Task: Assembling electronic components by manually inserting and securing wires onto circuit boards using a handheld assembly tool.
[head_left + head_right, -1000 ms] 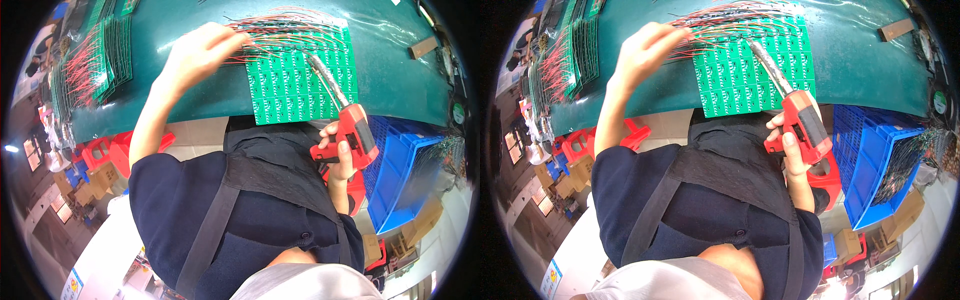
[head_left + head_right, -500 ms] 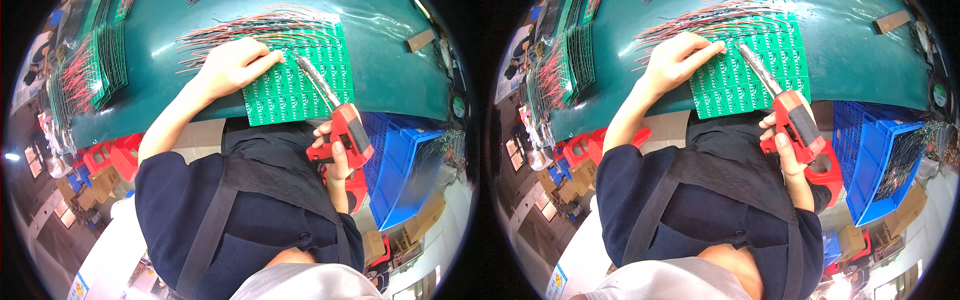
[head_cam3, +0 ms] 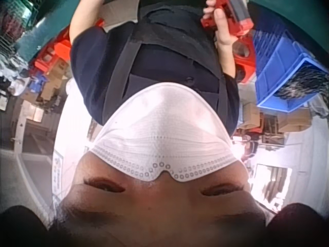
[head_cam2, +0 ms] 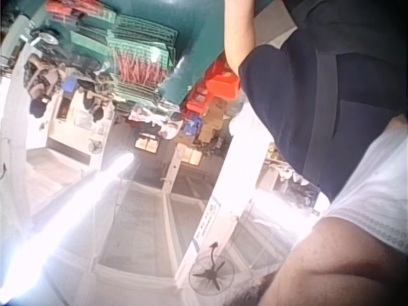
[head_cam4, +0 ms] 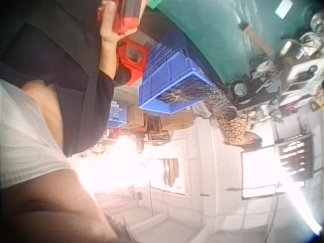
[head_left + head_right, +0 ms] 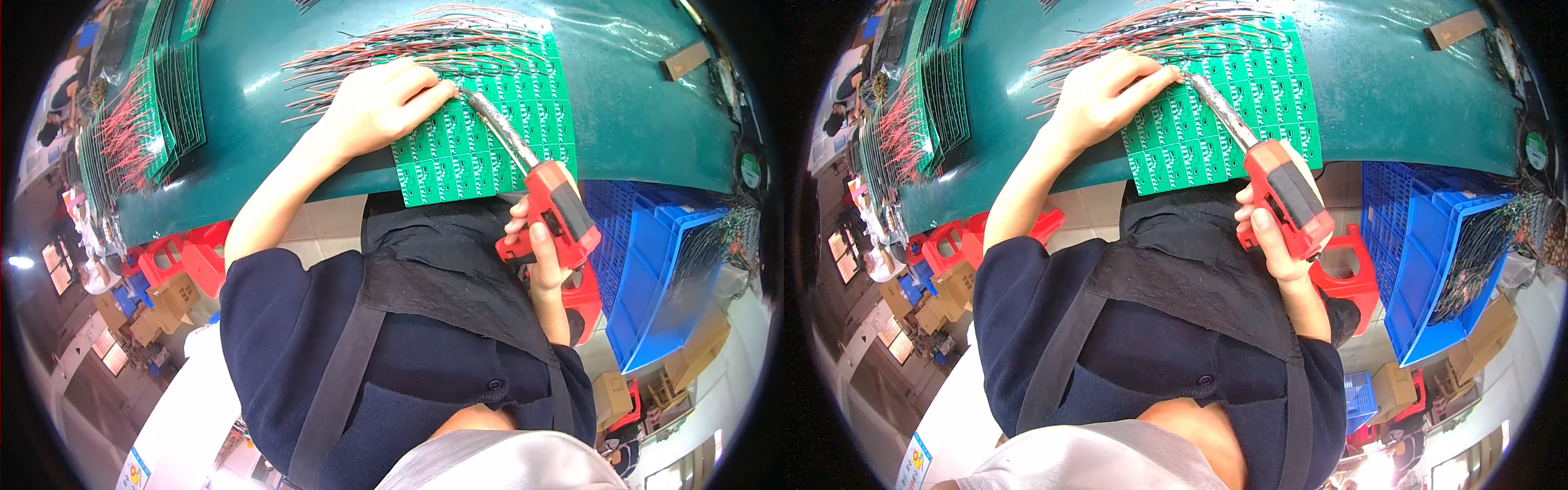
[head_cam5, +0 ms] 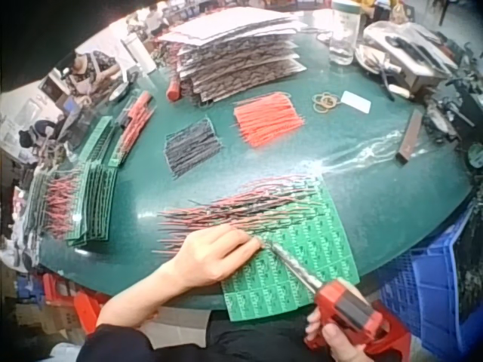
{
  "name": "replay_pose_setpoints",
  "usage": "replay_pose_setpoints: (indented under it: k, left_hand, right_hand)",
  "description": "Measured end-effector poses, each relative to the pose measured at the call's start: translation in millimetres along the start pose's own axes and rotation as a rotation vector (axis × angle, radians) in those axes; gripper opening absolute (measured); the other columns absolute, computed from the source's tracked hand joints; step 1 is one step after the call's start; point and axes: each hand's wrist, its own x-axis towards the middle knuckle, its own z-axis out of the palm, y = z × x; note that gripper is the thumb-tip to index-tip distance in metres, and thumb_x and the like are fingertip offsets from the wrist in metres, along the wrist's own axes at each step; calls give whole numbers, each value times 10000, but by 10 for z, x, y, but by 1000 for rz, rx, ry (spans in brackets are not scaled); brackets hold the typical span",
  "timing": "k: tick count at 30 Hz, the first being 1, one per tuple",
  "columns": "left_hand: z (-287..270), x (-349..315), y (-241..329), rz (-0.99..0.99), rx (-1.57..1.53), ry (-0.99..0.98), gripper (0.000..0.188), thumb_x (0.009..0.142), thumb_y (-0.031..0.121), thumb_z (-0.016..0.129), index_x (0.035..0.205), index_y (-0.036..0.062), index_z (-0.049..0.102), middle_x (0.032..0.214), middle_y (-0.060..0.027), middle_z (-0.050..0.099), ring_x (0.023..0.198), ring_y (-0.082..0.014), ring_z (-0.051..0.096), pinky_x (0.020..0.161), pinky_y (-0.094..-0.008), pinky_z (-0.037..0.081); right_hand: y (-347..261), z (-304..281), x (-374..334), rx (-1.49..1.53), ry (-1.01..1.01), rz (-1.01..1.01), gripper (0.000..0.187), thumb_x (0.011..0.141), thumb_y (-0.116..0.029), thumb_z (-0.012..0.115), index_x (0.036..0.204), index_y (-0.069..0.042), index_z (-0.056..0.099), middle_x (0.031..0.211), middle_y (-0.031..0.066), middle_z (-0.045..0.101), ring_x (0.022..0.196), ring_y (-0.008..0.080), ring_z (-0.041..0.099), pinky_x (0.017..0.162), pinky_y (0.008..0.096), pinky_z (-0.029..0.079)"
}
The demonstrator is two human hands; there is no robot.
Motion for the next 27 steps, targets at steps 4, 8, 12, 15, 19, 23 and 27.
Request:
replay_pose_setpoints:
  k: [4, 8, 12, 15, 19, 23, 27]
  left_hand:
    - [7, 15, 7, -16, -8, -2, 317, 718, 87, 662, 1035, 87, 649, 841, -42, 615, 721, -192, 614, 568, -282, 507]
    - [-2, 9, 12, -15, 16, -30, 306, 719, 95, 659, 1025, 94, 651, 833, -38, 610, 725, -191, 612, 570, -276, 501]
    - [-3, 16, 13, -12, 15, -16, 307, 710, 98, 655, 1017, 87, 648, 833, -37, 608, 725, -191, 611, 575, -278, 501]
    - [6, 34, 20, -8, 27, -7, 290, 702, 89, 650, 991, 76, 644, 834, -38, 607, 732, -194, 611, 582, -279, 503]
    - [11, 52, 33, -40, 9, -24, 272, 696, 78, 646, 968, 68, 637, 834, -42, 605, 746, -203, 613, 598, -284, 508]
    - [55, 32, -9, -5, -12, 65, 275, 699, 70, 649, 973, 64, 632, 849, -49, 614, 759, -208, 618, 613, -293, 512]
    - [60, 111, 28, 45, -46, 72, 308, 704, 77, 661, 1010, 62, 639, 850, -46, 624, 731, -204, 617, 593, -292, 505]
  right_hand:
    - [-10, -5, -8, -10, -5, 18, 421, 824, -176, 584, 1144, 73, 469, 878, 150, 598, 653, 170, 601, 546, 280, 524]
    - [-27, 26, 15, 35, 41, -47, 409, 827, -198, 562, 1115, 82, 482, 900, 169, 593, 706, 199, 607, 559, 285, 526]
    - [-37, -12, 25, 47, 36, -82, 447, 830, -223, 540, 1138, 95, 474, 926, 189, 587, 761, 228, 609, 572, 291, 529]
    - [-33, -8, 20, 44, 39, -81, 457, 828, -221, 543, 1150, 95, 469, 932, 188, 589, 756, 226, 609, 570, 293, 529]
    - [-48, 1, 23, 43, 39, -84, 452, 831, -221, 540, 1146, 95, 471, 935, 189, 590, 757, 226, 608, 570, 292, 530]
    - [-52, -30, 20, 42, 60, -89, 448, 834, -229, 542, 1140, 93, 480, 908, 174, 590, 745, 212, 605, 565, 290, 527]
    - [-28, -93, 2, 31, 66, -82, 433, 838, -225, 547, 1130, 89, 489, 886, 160, 587, 711, 191, 600, 553, 279, 519]
